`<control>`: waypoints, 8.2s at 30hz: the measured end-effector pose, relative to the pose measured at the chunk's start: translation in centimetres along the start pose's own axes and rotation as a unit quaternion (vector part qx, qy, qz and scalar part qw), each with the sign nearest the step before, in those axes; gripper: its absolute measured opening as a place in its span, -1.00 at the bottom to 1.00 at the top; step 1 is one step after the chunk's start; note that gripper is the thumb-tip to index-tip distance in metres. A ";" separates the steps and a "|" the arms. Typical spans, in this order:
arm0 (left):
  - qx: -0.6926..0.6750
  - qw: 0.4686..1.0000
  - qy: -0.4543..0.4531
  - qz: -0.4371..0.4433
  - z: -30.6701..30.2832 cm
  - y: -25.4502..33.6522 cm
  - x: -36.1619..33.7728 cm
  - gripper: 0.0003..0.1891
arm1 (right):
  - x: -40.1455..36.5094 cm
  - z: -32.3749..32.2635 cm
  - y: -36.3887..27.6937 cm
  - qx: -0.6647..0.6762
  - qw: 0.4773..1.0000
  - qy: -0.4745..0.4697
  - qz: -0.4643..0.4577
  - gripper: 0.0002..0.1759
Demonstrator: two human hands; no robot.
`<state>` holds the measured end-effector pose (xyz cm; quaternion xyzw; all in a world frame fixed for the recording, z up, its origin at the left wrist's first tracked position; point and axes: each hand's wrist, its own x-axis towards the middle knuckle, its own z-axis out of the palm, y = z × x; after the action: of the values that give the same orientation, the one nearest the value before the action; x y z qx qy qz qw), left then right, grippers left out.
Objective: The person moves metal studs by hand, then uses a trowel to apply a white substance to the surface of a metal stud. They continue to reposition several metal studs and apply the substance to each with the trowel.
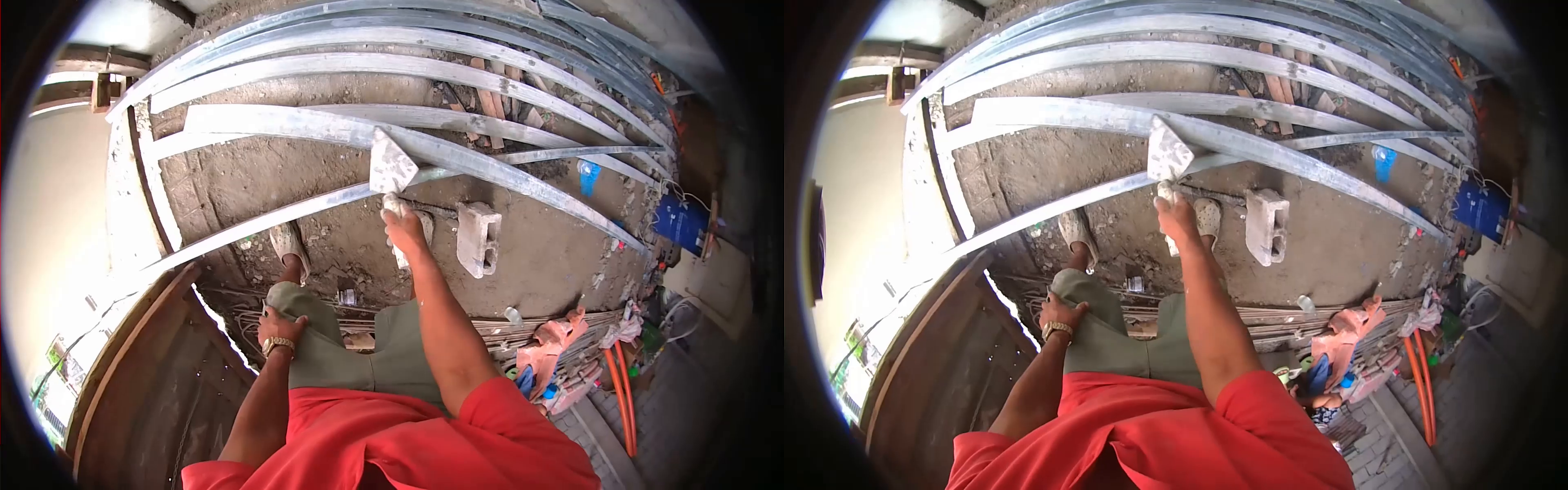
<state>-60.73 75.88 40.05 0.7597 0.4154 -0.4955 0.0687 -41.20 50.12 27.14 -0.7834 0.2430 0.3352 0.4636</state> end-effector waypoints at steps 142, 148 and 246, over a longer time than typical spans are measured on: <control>-0.098 0.993 -0.046 -0.049 3.4 -5.9 2.7 -0.04 | 4.7 12.3 -8.1 0.057 0.984 0.166 -0.005 -0.67; -0.117 0.990 -0.055 -0.047 3.2 -6.2 3.0 -0.05 | 6.5 24.9 -10.8 -0.089 0.989 0.057 -0.100 -0.55; -0.199 0.973 -0.094 -0.062 2.2 -9.5 4.8 -0.02 | -5.4 31.5 -16.1 0.138 0.990 0.004 -0.034 -0.62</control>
<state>-68.06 83.56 38.01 0.6534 0.5437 -0.4756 0.2265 -43.08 85.75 29.38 -0.7208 0.2618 0.2797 0.5777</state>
